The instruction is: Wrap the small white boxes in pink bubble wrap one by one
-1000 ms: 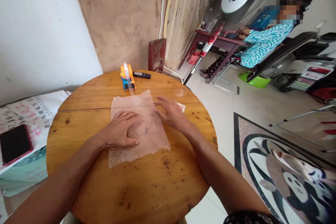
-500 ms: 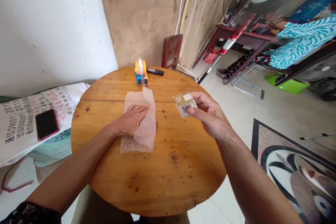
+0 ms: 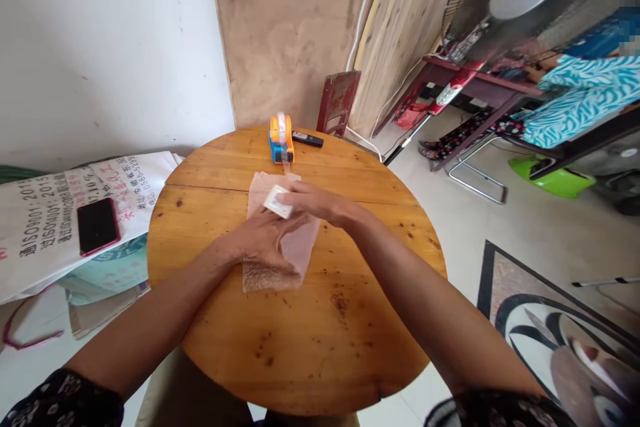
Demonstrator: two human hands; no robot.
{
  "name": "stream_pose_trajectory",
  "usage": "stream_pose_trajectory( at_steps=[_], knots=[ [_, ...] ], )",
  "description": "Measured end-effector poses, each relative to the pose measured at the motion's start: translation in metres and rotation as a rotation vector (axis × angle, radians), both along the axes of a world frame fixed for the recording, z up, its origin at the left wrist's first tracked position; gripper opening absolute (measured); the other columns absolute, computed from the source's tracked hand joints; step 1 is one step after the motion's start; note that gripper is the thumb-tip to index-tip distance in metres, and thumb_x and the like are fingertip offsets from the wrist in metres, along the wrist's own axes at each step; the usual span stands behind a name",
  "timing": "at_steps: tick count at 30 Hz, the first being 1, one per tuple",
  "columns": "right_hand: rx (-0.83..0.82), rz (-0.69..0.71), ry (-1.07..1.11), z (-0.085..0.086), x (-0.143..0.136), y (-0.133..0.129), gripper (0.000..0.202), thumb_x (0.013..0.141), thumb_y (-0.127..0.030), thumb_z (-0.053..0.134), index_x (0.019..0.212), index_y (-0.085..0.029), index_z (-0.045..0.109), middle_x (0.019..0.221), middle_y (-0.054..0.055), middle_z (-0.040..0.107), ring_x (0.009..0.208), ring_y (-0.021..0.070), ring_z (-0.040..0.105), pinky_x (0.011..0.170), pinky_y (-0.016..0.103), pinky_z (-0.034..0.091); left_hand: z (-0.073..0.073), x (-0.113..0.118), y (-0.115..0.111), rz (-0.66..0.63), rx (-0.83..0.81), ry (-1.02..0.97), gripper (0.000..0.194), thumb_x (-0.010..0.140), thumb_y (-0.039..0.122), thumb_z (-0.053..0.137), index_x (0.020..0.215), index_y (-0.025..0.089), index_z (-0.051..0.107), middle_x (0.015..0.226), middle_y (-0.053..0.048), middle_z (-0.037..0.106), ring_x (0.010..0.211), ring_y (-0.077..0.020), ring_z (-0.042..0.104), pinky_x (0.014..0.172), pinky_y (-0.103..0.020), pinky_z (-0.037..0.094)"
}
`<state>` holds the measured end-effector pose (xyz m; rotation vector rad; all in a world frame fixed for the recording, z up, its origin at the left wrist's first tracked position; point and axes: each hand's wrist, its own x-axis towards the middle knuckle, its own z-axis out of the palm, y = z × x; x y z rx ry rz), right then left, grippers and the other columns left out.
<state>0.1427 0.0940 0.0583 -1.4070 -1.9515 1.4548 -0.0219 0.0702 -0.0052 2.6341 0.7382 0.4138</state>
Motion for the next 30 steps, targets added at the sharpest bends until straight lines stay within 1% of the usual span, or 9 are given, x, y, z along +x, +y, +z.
stream_pose_trajectory(
  at_steps=[2,5,7,12,15,18,20,25,30],
  knots=[
    [-0.061,-0.083,0.085,-0.006,0.03,-0.008,0.024,0.082,-0.04,0.061,0.091,-0.017,0.059,0.09,0.003,0.063,0.083,0.0176,0.057,0.071,0.029,0.044,-0.001,-0.001,0.004,0.009,-0.019,-0.011,0.09,0.069,0.044,0.075,0.147,0.021,0.035,0.152,-0.016,0.038,0.137,-0.0386,0.037,0.114,-0.058,0.027],
    [-0.009,-0.12,0.189,-0.016,0.063,-0.023,0.029,0.076,-0.042,0.067,0.09,-0.018,0.058,0.091,0.002,0.064,0.085,0.0178,0.058,0.077,0.031,0.045,-0.005,-0.006,0.015,0.064,-0.081,-0.022,0.075,0.072,0.03,0.064,0.143,0.015,0.041,0.15,-0.016,0.042,0.144,-0.0371,0.028,0.116,-0.057,0.019],
    [0.024,-0.106,0.214,-0.027,0.073,-0.03,0.033,0.075,-0.043,0.07,0.092,-0.018,0.057,0.091,0.002,0.065,0.085,0.018,0.059,0.078,0.032,0.045,-0.008,-0.011,0.021,0.116,-0.09,-0.007,0.068,0.072,0.025,0.059,0.139,0.017,0.047,0.149,-0.014,0.046,0.145,-0.0348,0.027,0.117,-0.058,0.016],
    [0.193,-0.036,0.149,-0.052,0.068,-0.037,0.038,0.074,-0.043,0.072,0.101,-0.02,0.057,0.093,0.003,0.065,0.085,0.0198,0.061,0.077,0.035,0.048,-0.01,-0.019,0.026,0.14,-0.078,0.092,0.074,0.068,0.021,0.056,0.141,0.017,0.043,0.15,-0.015,0.044,0.145,-0.0335,0.028,0.117,-0.06,0.01],
    [0.432,0.049,0.0,-0.06,0.062,-0.039,0.045,0.076,-0.038,0.071,0.115,-0.023,0.058,0.112,0.006,0.066,0.1,0.0249,0.06,0.087,0.039,0.047,-0.008,-0.019,0.024,0.136,-0.088,0.099,0.08,0.067,0.019,0.054,0.145,0.017,0.037,0.154,-0.014,0.039,0.148,-0.0323,0.022,0.118,-0.06,0.005],
    [0.594,0.13,-0.098,-0.062,0.06,-0.041,0.061,0.075,-0.034,0.072,0.132,-0.025,0.05,0.132,0.01,0.058,0.118,0.0295,0.054,0.098,0.045,0.042,-0.008,-0.019,0.024,0.128,-0.095,0.093,0.081,0.067,0.018,0.053,0.146,0.016,0.034,0.154,-0.015,0.038,0.148,-0.0319,0.019,0.119,-0.06,0.004],
    [0.609,0.138,-0.123,-0.062,0.062,-0.042,0.062,0.075,-0.032,0.072,0.132,-0.023,0.049,0.132,0.011,0.059,0.117,0.0299,0.055,0.097,0.045,0.043,-0.008,-0.019,0.024,0.126,-0.094,0.094,0.082,0.067,0.018,0.052,0.146,0.015,0.034,0.154,-0.015,0.039,0.148,-0.0324,0.019,0.118,-0.061,0.004],
    [0.557,0.085,-0.192,-0.06,0.064,-0.043,0.044,0.077,-0.029,0.069,0.118,-0.02,0.058,0.11,0.009,0.066,0.097,0.0252,0.061,0.085,0.039,0.046,-0.006,-0.02,0.023,0.134,-0.082,0.113,0.082,0.066,0.019,0.053,0.145,0.016,0.034,0.154,-0.015,0.038,0.148,-0.0321,0.021,0.118,-0.06,0.007],
    [0.563,0.079,-0.219,-0.061,0.063,-0.044,0.043,0.076,-0.035,0.071,0.114,-0.019,0.059,0.109,0.01,0.066,0.097,0.0258,0.06,0.084,0.038,0.045,-0.002,-0.02,0.021,0.135,-0.079,0.148,0.083,0.067,0.02,0.053,0.147,0.014,0.031,0.155,-0.017,0.035,0.147,-0.0328,0.021,0.118,-0.059,0.009]
  ],
)
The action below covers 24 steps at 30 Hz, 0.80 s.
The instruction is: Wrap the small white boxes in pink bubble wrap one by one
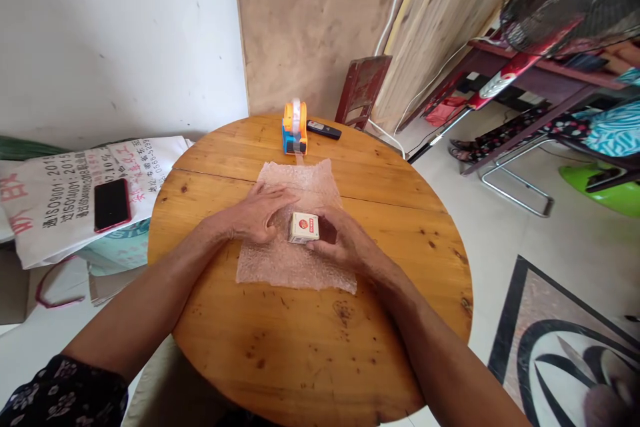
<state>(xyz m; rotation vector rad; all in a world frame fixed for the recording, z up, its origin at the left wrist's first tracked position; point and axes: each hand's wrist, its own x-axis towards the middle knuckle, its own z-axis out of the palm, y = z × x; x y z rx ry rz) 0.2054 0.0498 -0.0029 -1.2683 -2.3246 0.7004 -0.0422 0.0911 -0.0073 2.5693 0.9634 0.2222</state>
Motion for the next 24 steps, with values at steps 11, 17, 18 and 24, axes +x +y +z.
stream_pose_trajectory(
  at_steps=[11,17,18,24],
  knots=[
    [0.05,-0.006,0.015,-0.01,0.003,0.001,0.05,0.076,-0.042,0.072,0.119,-0.022,0.057,0.114,0.011,0.065,0.104,0.0287,0.06,0.09,0.042,0.045,-0.003,-0.002,0.001,0.007,-0.013,-0.02,0.083,0.068,0.02,0.054,0.147,0.018,0.03,0.156,-0.016,0.034,0.148,-0.0326,0.02,0.118,-0.061,0.006],
    [0.088,-0.009,0.037,-0.013,0.001,0.0,0.052,0.075,-0.038,0.073,0.121,-0.02,0.057,0.115,0.012,0.066,0.106,0.0289,0.06,0.091,0.043,0.044,-0.003,-0.002,0.0,0.018,-0.014,-0.019,0.086,0.069,0.02,0.054,0.15,0.019,0.025,0.157,-0.016,0.032,0.148,-0.0318,0.02,0.118,-0.061,0.005],
    [0.087,-0.002,0.049,-0.013,0.001,0.0,0.051,0.076,-0.039,0.073,0.121,-0.02,0.057,0.116,0.013,0.066,0.107,0.0289,0.06,0.091,0.043,0.044,-0.003,-0.002,-0.001,0.02,-0.012,-0.019,0.085,0.069,0.02,0.053,0.15,0.019,0.025,0.157,-0.017,0.032,0.148,-0.0317,0.02,0.118,-0.061,0.005],
    [0.102,0.024,0.067,-0.016,0.001,0.002,0.052,0.078,-0.042,0.073,0.123,-0.021,0.057,0.121,0.013,0.065,0.11,0.0286,0.059,0.094,0.044,0.043,-0.007,-0.004,0.001,0.012,-0.022,-0.016,0.086,0.069,0.018,0.054,0.15,0.018,0.026,0.156,-0.017,0.033,0.148,-0.0314,0.02,0.118,-0.06,0.006]
  ],
)
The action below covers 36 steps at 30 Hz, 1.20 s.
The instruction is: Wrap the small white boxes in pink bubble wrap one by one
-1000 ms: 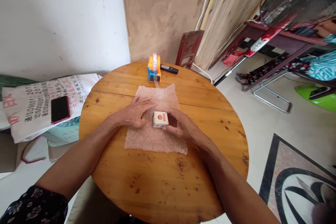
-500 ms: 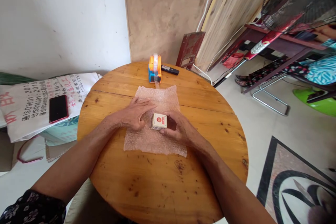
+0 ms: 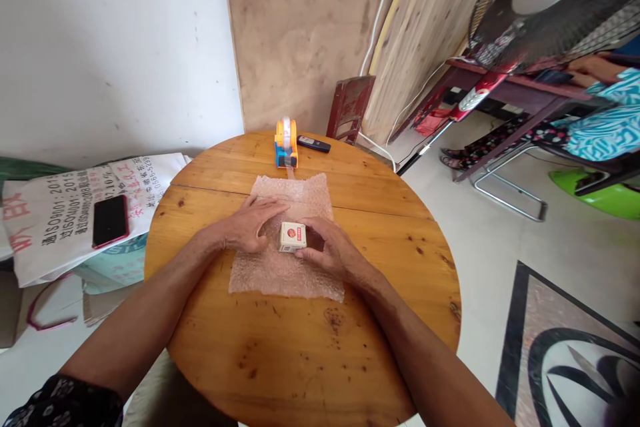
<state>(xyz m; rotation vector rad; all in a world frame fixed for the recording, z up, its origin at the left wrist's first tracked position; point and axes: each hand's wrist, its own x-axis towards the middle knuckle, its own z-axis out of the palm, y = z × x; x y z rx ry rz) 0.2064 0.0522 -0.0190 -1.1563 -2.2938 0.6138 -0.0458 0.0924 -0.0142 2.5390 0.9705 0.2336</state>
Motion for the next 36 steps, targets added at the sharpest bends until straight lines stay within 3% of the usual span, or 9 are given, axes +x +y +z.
stream_pose_trajectory(
  at_steps=[4,7,10,13,16,18,23,28,36],
  knots=[
    [0.01,0.006,-0.021,0.003,-0.002,-0.003,0.058,0.077,-0.042,0.073,0.128,-0.021,0.054,0.126,0.013,0.063,0.114,0.0299,0.057,0.097,0.045,0.042,0.003,-0.002,0.003,-0.001,-0.016,-0.03,0.083,0.069,0.017,0.055,0.148,0.022,0.03,0.155,-0.013,0.037,0.147,-0.0312,0.024,0.118,-0.059,0.01],
    [-0.013,0.006,-0.005,0.007,-0.003,-0.005,0.061,0.078,-0.044,0.071,0.132,-0.021,0.052,0.129,0.013,0.061,0.116,0.0299,0.056,0.097,0.044,0.041,0.02,-0.004,-0.005,0.061,0.009,-0.08,0.071,0.07,0.02,0.056,0.14,0.02,0.044,0.149,-0.012,0.045,0.139,-0.0313,0.038,0.115,-0.052,0.026],
    [-0.036,-0.011,0.02,0.01,-0.004,-0.007,0.059,0.078,-0.041,0.07,0.13,-0.021,0.053,0.128,0.012,0.062,0.115,0.0294,0.057,0.096,0.044,0.042,0.047,-0.003,-0.031,0.102,0.098,-0.08,0.042,0.072,0.019,0.054,0.113,0.023,0.062,0.117,-0.006,0.067,0.116,-0.0274,0.056,0.106,-0.046,0.038],
    [-0.038,-0.009,0.031,0.011,-0.005,-0.007,0.057,0.076,-0.036,0.071,0.128,-0.021,0.054,0.128,0.011,0.062,0.116,0.0293,0.056,0.097,0.044,0.041,0.062,0.004,-0.072,0.055,0.187,0.04,0.026,0.072,0.023,0.06,0.097,0.021,0.065,0.094,-0.004,0.067,0.094,-0.0248,0.06,0.105,-0.049,0.036],
    [-0.031,-0.008,0.042,0.013,-0.007,-0.008,0.055,0.075,-0.032,0.07,0.127,-0.02,0.055,0.124,0.01,0.064,0.113,0.0281,0.058,0.095,0.043,0.042,0.052,0.014,-0.108,0.072,0.33,0.084,0.035,0.072,0.036,0.067,0.101,0.018,0.064,0.101,-0.01,0.062,0.099,-0.0293,0.055,0.107,-0.054,0.033],
    [-0.026,-0.006,0.05,0.014,-0.009,-0.009,0.054,0.075,-0.029,0.07,0.126,-0.02,0.056,0.123,0.01,0.065,0.111,0.027,0.059,0.094,0.042,0.042,0.037,0.02,-0.121,0.119,0.369,0.09,0.03,0.071,0.029,0.067,0.099,0.017,0.063,0.101,-0.01,0.061,0.102,-0.0292,0.053,0.109,-0.054,0.032],
    [-0.019,-0.045,0.039,0.014,-0.011,-0.009,0.042,0.078,-0.03,0.068,0.118,-0.02,0.059,0.118,0.008,0.067,0.108,0.0254,0.059,0.092,0.039,0.043,0.011,0.028,-0.12,0.188,0.503,0.066,0.01,0.075,0.011,0.057,0.08,0.02,0.061,0.091,-0.009,0.061,0.092,-0.0261,0.053,0.1,-0.05,0.04],
    [-0.011,-0.044,0.049,0.01,-0.01,-0.008,0.042,0.079,-0.032,0.068,0.118,-0.02,0.059,0.117,0.01,0.067,0.106,0.0264,0.06,0.092,0.04,0.043,0.014,0.03,-0.111,0.225,0.506,-0.086,0.012,0.074,0.008,0.054,0.074,0.019,0.058,0.09,-0.009,0.061,0.087,-0.0248,0.052,0.083,-0.043,0.046],
    [-0.017,-0.045,0.052,0.009,-0.008,-0.009,0.043,0.081,-0.031,0.066,0.122,-0.018,0.057,0.12,0.012,0.065,0.109,0.027,0.059,0.094,0.041,0.043,0.016,0.031,-0.107,0.228,0.413,-0.162,0.015,0.065,0.006,0.053,0.069,0.02,0.052,0.089,-0.008,0.06,0.087,-0.0242,0.052,0.082,-0.042,0.045]
  ],
)
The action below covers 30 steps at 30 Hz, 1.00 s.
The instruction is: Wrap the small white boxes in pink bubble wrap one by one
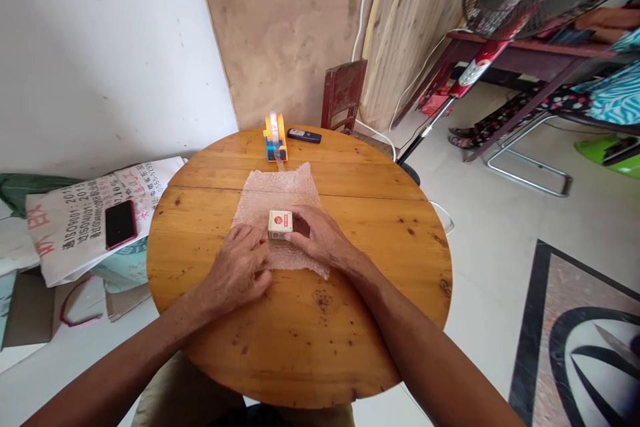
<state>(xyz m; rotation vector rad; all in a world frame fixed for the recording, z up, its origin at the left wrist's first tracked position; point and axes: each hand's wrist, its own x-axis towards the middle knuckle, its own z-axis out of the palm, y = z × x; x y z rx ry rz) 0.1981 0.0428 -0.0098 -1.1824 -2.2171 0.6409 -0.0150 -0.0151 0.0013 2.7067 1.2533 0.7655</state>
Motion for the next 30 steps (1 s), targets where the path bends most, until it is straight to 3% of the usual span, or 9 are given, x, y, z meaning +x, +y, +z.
stream_pose_trajectory(
  at_steps=[6,11,15,17,20,23,26,30],
  knots=[
    [-0.009,0.0,-0.025,0.002,-0.001,0.001,0.04,0.081,-0.03,0.066,0.119,-0.019,0.059,0.115,0.011,0.067,0.102,0.0258,0.06,0.089,0.039,0.044,0.001,0.0,0.001,0.018,0.028,0.025,0.011,0.075,0.01,0.055,0.079,0.019,0.058,0.096,-0.009,0.063,0.091,-0.0252,0.053,0.084,-0.043,0.046],
    [-0.065,0.023,0.008,0.008,0.001,0.0,0.039,0.082,-0.032,0.065,0.118,-0.018,0.06,0.112,0.01,0.068,0.1,0.0245,0.061,0.087,0.037,0.045,0.005,0.001,0.017,0.036,0.006,-0.109,0.008,0.081,0.014,0.056,0.081,0.019,0.062,0.109,-0.009,0.063,0.099,-0.0234,0.058,0.085,-0.039,0.048],
    [-0.222,0.035,0.187,0.015,0.01,-0.001,0.039,0.097,-0.044,0.041,0.123,-0.019,0.056,0.118,0.009,0.067,0.106,0.023,0.062,0.091,0.038,0.046,0.014,0.002,0.042,0.06,-0.202,-0.2,0.009,0.081,0.022,0.056,0.077,0.02,0.064,0.114,-0.008,0.067,0.101,-0.0228,0.064,0.089,-0.039,0.049],
    [-0.3,0.041,0.296,0.021,0.016,-0.001,0.044,0.098,-0.05,0.034,0.123,-0.02,0.056,0.12,0.01,0.065,0.111,0.0233,0.061,0.093,0.039,0.045,0.016,0.003,0.052,0.083,-0.334,-0.229,0.01,0.08,0.026,0.056,0.078,0.02,0.064,0.112,-0.007,0.069,0.099,-0.0223,0.065,0.087,-0.037,0.05],
    [-0.392,0.075,0.392,0.027,0.019,-0.003,0.046,0.088,-0.054,0.054,0.119,-0.02,0.056,0.119,0.009,0.065,0.11,0.0236,0.061,0.092,0.038,0.047,0.014,0.005,0.061,0.125,-0.456,-0.288,0.012,0.078,0.03,0.057,0.079,0.02,0.064,0.106,-0.005,0.071,0.092,-0.0214,0.067,0.083,-0.035,0.049],
    [-0.372,-0.014,0.341,0.024,0.013,-0.004,0.041,0.073,-0.044,0.072,0.105,-0.02,0.06,0.101,0.005,0.068,0.092,0.0203,0.063,0.08,0.033,0.049,0.008,0.006,0.065,0.111,-0.469,-0.389,0.013,0.076,0.032,0.059,0.077,0.019,0.062,0.098,-0.004,0.071,0.089,-0.0203,0.066,0.082,-0.034,0.048],
    [-0.299,-0.115,0.35,0.012,0.003,-0.003,0.02,0.076,-0.037,0.066,0.08,-0.019,0.059,0.086,0.003,0.067,0.074,0.0153,0.06,0.07,0.029,0.047,0.004,0.006,0.066,0.068,-0.479,-0.46,0.013,0.075,0.031,0.059,0.074,0.018,0.06,0.093,-0.004,0.069,0.085,-0.018,0.064,0.079,-0.03,0.047],
    [-0.361,-0.121,0.452,0.004,-0.002,0.0,0.02,0.073,-0.035,0.064,0.067,-0.018,0.055,0.089,0.005,0.068,0.071,0.0138,0.058,0.066,0.026,0.046,0.005,0.003,0.066,0.039,-0.554,-0.508,0.015,0.078,0.03,0.061,0.071,0.017,0.059,0.09,-0.003,0.067,0.079,-0.0149,0.06,0.074,-0.027,0.044]
  ],
)
